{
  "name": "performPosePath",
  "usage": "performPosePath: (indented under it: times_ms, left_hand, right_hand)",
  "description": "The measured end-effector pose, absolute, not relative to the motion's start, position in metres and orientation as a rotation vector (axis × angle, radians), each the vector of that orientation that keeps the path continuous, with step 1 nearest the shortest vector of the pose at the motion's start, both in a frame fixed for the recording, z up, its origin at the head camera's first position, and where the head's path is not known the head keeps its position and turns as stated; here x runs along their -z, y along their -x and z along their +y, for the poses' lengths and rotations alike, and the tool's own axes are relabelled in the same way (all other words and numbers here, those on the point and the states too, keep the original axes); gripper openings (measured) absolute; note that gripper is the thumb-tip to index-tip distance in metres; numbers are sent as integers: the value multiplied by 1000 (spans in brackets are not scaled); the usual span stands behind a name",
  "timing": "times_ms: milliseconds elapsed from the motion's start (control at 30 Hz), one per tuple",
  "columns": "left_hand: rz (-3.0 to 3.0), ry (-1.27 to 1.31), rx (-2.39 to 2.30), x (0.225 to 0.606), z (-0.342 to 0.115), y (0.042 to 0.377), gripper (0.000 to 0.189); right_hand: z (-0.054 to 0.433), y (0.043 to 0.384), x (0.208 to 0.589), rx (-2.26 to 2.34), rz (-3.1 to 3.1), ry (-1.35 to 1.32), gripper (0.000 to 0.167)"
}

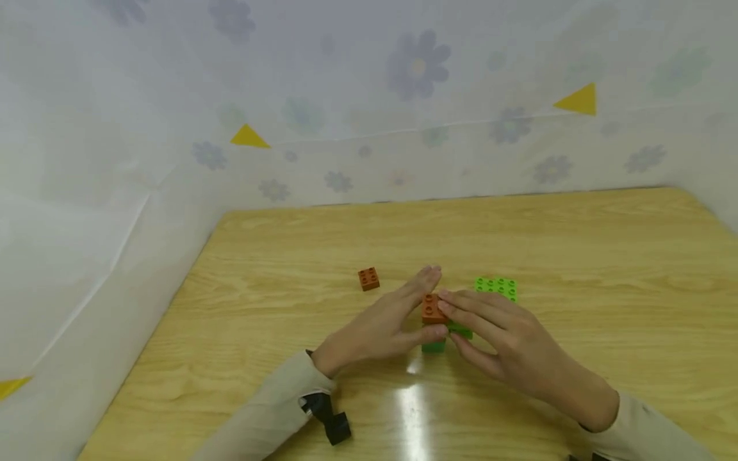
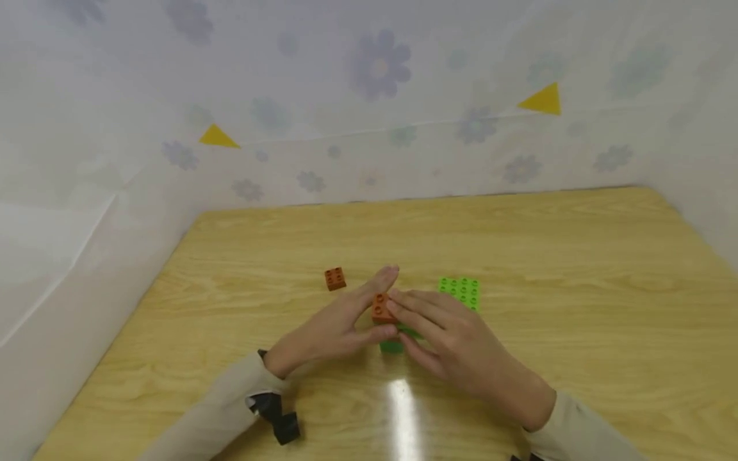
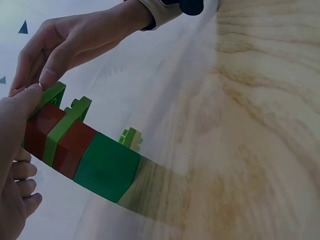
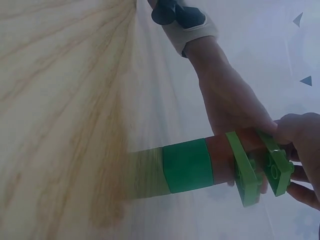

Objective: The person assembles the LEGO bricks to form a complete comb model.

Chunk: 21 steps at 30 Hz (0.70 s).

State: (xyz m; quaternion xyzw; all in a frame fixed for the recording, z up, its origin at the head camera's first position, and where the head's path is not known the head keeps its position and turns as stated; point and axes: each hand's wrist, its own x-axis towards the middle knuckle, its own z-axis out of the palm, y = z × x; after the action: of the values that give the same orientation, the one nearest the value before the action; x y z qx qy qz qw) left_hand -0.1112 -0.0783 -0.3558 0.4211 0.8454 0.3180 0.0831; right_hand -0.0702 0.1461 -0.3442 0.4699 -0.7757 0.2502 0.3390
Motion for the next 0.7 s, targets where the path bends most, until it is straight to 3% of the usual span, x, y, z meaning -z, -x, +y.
performPosePath:
  times_ms: [200, 500, 633, 700]
  left_hand:
    - [2491, -1287, -1033, 363, -74, 112, 75]
    - [2498, -1287, -993, 363, -70, 113, 73]
    - [2489, -1274, -972, 361, -71, 114, 73]
    - [2485, -1266, -963, 360, -71, 114, 73]
  right_hand:
    - [156, 72, 337, -608, -2057, -1202, 47]
    - [206, 93, 324, -480, -2289, -851, 62]
    - [224, 100, 329, -387, -2502, -820, 28]
    - [230, 102, 333, -356, -2610, -823, 28]
